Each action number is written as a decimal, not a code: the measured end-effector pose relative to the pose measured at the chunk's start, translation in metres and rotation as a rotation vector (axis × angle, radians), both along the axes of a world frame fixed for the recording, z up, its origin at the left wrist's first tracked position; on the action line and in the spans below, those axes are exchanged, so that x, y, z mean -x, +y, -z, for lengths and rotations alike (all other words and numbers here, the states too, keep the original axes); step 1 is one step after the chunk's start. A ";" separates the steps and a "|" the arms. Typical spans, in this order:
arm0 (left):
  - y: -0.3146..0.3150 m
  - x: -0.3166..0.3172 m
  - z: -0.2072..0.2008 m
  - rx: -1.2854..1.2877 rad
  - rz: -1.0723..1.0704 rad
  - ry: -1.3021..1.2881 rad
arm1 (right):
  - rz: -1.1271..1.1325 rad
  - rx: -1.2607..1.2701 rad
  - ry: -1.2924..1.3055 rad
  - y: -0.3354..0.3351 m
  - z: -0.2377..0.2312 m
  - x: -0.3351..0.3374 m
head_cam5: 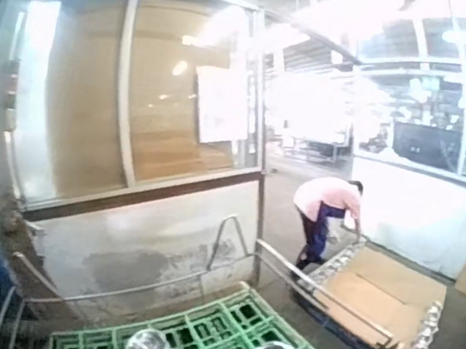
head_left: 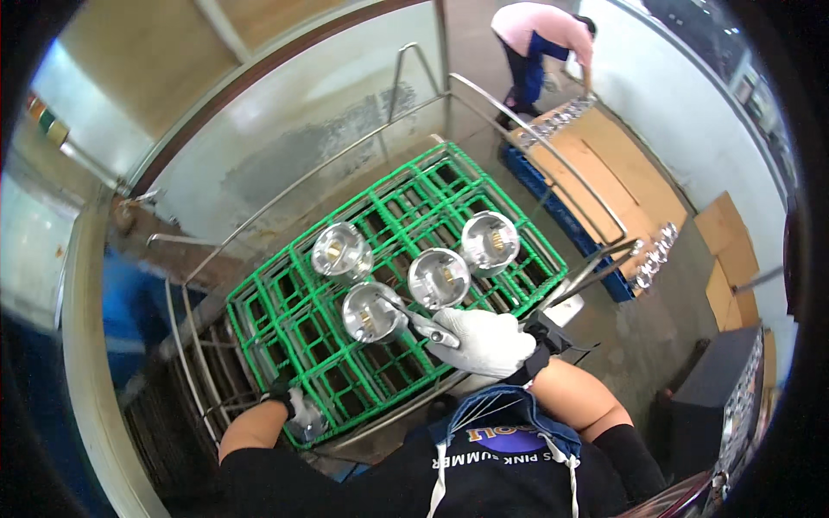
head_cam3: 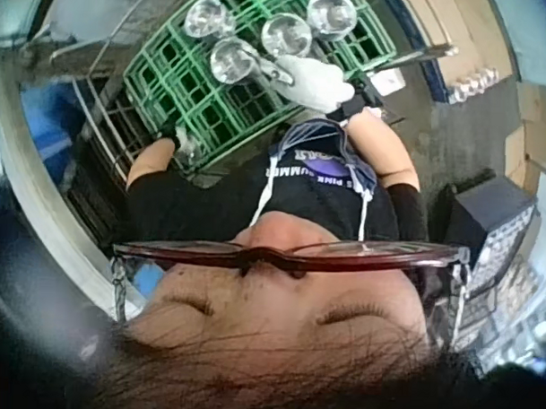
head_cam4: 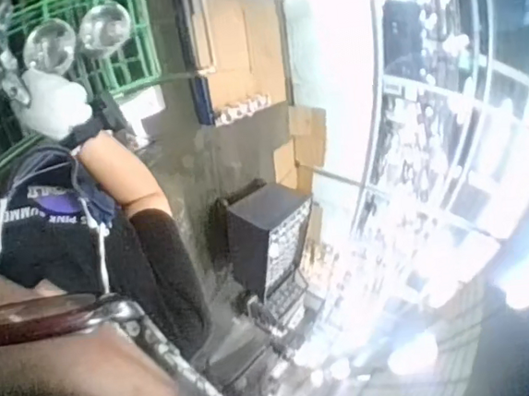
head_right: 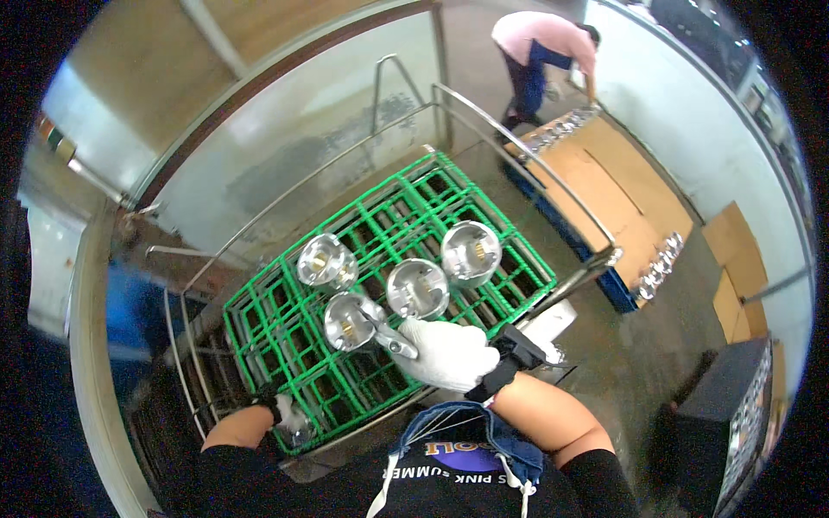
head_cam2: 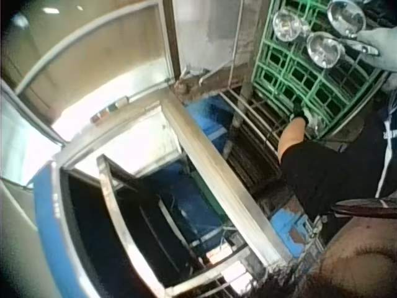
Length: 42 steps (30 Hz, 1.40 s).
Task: Transferring metal pistons from a green plastic tray in a metal rack to a cardboard-covered pallet and then operating a control panel on a cleaning or processing machine.
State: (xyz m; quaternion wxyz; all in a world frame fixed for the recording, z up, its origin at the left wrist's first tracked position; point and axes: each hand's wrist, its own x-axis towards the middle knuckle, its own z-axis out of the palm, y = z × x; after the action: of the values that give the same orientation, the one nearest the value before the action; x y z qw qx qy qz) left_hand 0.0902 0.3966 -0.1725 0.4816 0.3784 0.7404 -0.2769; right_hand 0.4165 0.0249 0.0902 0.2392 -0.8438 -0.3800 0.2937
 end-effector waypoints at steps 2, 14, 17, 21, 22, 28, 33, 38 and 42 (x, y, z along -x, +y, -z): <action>0.005 0.000 0.003 0.011 -0.195 0.048 | 0.015 -0.019 -0.007 -0.008 0.000 0.001; 0.013 -0.038 -0.021 0.282 0.841 0.087 | 0.053 -0.169 -0.008 -0.063 0.033 0.014; -0.001 -0.077 -0.073 0.373 1.573 0.087 | 0.059 -0.230 -0.033 -0.065 0.041 0.015; -0.016 -0.120 -0.143 0.373 2.041 0.105 | 0.046 -0.213 0.106 -0.062 0.065 0.019; -0.023 -0.135 -0.163 0.373 2.053 0.112 | 0.061 -0.326 0.157 -0.064 0.083 0.019; -0.041 -0.158 -0.248 -0.859 1.818 -0.208 | -0.230 -0.513 0.226 -0.074 0.059 0.027; -0.054 -0.175 -0.258 -1.196 0.839 -0.708 | -0.058 -0.286 0.358 -0.078 0.027 0.016; -0.081 -0.187 -0.264 -0.786 0.090 -1.270 | 0.018 -0.384 0.595 -0.097 0.019 0.018; -0.131 -0.175 -0.249 -0.675 -0.305 -1.465 | -0.038 -0.528 0.387 -0.101 0.030 0.022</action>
State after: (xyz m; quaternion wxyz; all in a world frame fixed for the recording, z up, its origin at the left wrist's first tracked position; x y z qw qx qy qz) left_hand 0.2652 0.2657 0.0767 0.7357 0.4828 0.3250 0.3465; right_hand 0.3948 -0.0760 0.0605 0.5118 -0.6740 -0.4064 0.3443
